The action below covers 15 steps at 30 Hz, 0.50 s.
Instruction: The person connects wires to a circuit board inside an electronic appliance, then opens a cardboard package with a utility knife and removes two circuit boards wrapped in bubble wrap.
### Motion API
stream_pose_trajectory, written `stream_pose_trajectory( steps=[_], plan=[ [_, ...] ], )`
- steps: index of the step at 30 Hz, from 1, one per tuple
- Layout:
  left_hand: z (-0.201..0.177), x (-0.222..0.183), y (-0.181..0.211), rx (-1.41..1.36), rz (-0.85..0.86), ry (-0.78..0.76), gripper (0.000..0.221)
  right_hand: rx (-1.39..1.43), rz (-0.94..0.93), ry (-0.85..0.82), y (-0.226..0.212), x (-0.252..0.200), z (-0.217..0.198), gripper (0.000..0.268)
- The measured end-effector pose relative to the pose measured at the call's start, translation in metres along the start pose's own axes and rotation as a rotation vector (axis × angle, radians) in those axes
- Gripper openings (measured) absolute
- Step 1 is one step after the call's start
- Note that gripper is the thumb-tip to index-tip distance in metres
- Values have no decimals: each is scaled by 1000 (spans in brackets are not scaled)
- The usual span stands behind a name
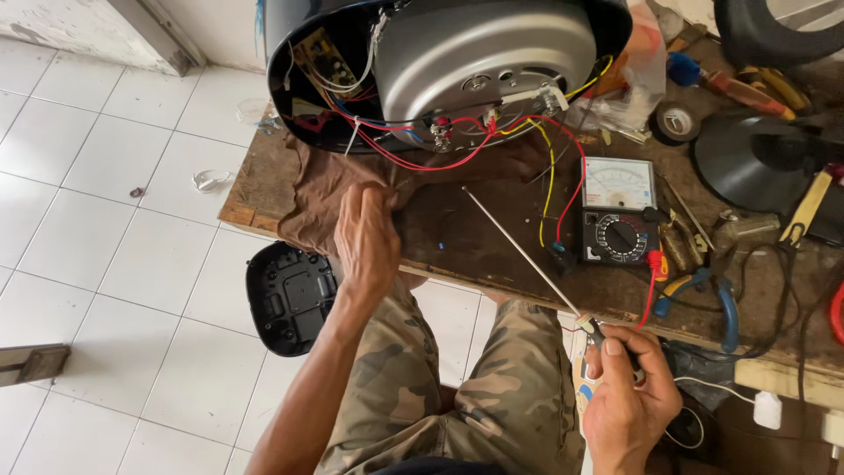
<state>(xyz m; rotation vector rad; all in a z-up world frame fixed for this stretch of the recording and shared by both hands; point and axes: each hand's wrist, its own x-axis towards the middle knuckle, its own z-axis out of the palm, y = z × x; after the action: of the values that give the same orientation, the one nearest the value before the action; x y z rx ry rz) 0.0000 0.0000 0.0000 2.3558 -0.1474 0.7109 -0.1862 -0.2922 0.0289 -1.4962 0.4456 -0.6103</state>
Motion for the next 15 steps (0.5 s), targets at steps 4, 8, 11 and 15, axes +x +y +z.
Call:
stream_pose_trajectory(
  steps=[4,8,11,15],
  plan=[
    [2,-4,11,-12,-4,19,4,56,28,14,6,3,-7,19],
    [9,4,19,-467,-286,-112,7,101,54,-2,2,2,-10,15],
    [24,14,23,-803,-521,-272,12,104,65,4,-4,4,-9,13],
    [57,15,14,-1029,-426,-446,21,149,65,-7,1,6,-19,14]
  ],
)
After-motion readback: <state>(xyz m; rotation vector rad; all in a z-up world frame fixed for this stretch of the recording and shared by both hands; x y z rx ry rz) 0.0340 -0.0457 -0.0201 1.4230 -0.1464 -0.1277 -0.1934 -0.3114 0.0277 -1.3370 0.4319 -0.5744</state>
